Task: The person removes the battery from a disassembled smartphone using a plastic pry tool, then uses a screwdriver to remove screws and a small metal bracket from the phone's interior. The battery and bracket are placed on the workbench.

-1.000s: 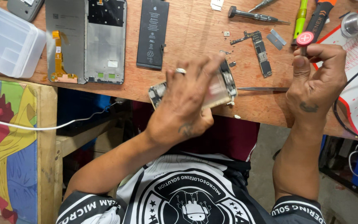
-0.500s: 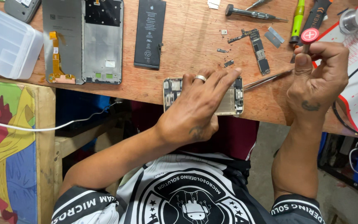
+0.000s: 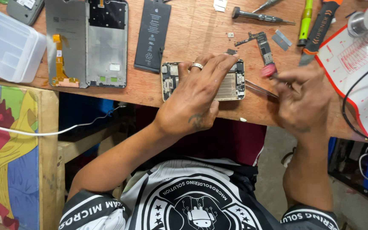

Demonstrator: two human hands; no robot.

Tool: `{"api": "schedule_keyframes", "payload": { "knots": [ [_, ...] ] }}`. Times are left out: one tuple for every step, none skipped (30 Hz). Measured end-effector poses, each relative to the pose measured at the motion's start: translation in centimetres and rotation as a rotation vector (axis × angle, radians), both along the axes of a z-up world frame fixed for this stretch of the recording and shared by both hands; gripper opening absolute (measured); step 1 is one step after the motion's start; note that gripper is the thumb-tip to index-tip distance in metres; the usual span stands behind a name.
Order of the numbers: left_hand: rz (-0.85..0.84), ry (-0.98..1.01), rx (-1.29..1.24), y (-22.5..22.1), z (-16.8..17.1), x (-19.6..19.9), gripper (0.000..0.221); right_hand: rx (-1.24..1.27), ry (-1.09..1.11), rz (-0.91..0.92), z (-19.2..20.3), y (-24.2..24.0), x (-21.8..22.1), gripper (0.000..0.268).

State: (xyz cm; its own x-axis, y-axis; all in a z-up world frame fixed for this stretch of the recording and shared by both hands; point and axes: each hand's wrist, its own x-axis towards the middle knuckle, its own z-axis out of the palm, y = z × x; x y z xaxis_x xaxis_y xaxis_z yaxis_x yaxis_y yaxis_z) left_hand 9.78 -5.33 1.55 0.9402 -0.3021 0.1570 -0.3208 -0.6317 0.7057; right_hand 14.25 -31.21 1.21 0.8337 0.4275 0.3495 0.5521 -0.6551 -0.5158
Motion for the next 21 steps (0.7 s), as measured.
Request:
{"api": "schedule_keyframes", "payload": {
  "knots": [
    [0.003, 0.013, -0.015, 0.1, 0.1, -0.1, 0.091, -0.059, -0.006, 0.019, 0.1, 0.3, -0.5, 0.021],
    [0.006, 0.025, -0.030, 0.1, 0.1, -0.2, 0.092, -0.117, -0.012, 0.038, 0.0, 0.5, -1.0, 0.022],
    [0.014, 0.016, -0.027, 0.2, 0.0, -0.1, 0.092, -0.178, -0.021, 0.053, -0.1, 0.5, -1.3, 0.024],
    [0.021, 0.008, -0.024, 0.3, 0.0, -0.1, 0.092, -0.204, 0.008, 0.035, -0.1, 0.3, -1.4, 0.027],
    [0.026, -0.003, -0.019, 0.3, -0.1, 0.1, 0.092, -0.229, 0.035, 0.014, 0.0, -0.1, -1.4, 0.032],
    [0.025, 0.006, -0.005, 0.3, -0.2, 0.1, 0.091, -0.255, 0.062, -0.007, 0.0, -0.5, -1.3, 0.039],
    [0.022, 0.014, 0.009, 0.2, -0.2, 0.2, 0.090, -0.296, 0.031, -0.025, -0.1, -0.9, -1.1, 0.031],
    [0.020, 0.021, 0.023, 0.2, -0.3, 0.3, 0.090, -0.337, 0.002, -0.044, -0.2, -1.3, -0.9, 0.026],
    [0.004, 0.022, 0.004, 0.2, -0.3, 0.3, 0.089, -0.378, -0.029, -0.063, -0.3, -1.8, -0.6, 0.026],
    [-0.012, 0.023, -0.014, 0.4, -0.3, 0.1, 0.088, -0.361, -0.050, -0.064, -0.3, -2.2, -0.4, 0.022],
    [-0.024, 0.025, -0.030, 0.5, -0.3, -0.1, 0.087, -0.343, -0.070, -0.061, -0.2, -2.5, -0.1, 0.018],
    [-0.026, 0.007, -0.042, 0.5, -0.3, -0.2, 0.088, -0.341, -0.071, -0.076, -0.1, -2.7, 0.3, 0.017],
    [-0.026, -0.008, -0.053, 0.5, -0.2, -0.4, 0.089, -0.339, -0.069, -0.088, 0.0, -2.9, 0.6, 0.017],
    [-0.025, -0.023, -0.064, 0.5, -0.2, -0.7, 0.091, -0.353, -0.049, -0.118, 0.2, -3.0, 0.9, 0.018],
    [-0.026, -0.023, -0.065, 0.5, -0.1, -0.8, 0.091, -0.369, -0.030, -0.149, 0.5, -3.0, 1.1, 0.020],
    [-0.028, -0.024, -0.066, 0.4, 0.0, -0.9, 0.091, -0.348, -0.030, -0.155, 0.7, -3.0, 1.2, 0.022],
    [-0.030, -0.025, -0.066, 0.4, 0.2, -1.0, 0.090, -0.328, -0.031, -0.161, 0.9, -2.9, 1.3, 0.024],
    [-0.038, 0.000, -0.060, 0.4, 0.4, -1.1, 0.091, -0.307, -0.032, -0.167, 1.1, -2.8, 1.4, 0.025],
    [-0.049, 0.024, -0.054, 0.4, 0.6, -1.2, 0.091, -0.219, 0.030, -0.211, 1.2, -2.6, 1.2, 0.025],
    [-0.060, 0.049, -0.049, 0.3, 0.9, -1.3, 0.091, -0.132, 0.093, -0.254, 1.2, -2.4, 1.0, 0.024],
    [-0.076, 0.056, -0.058, 0.2, 1.1, -1.6, 0.091, -0.043, 0.157, -0.299, 1.2, -2.1, 0.7, 0.024]
  ]
}}
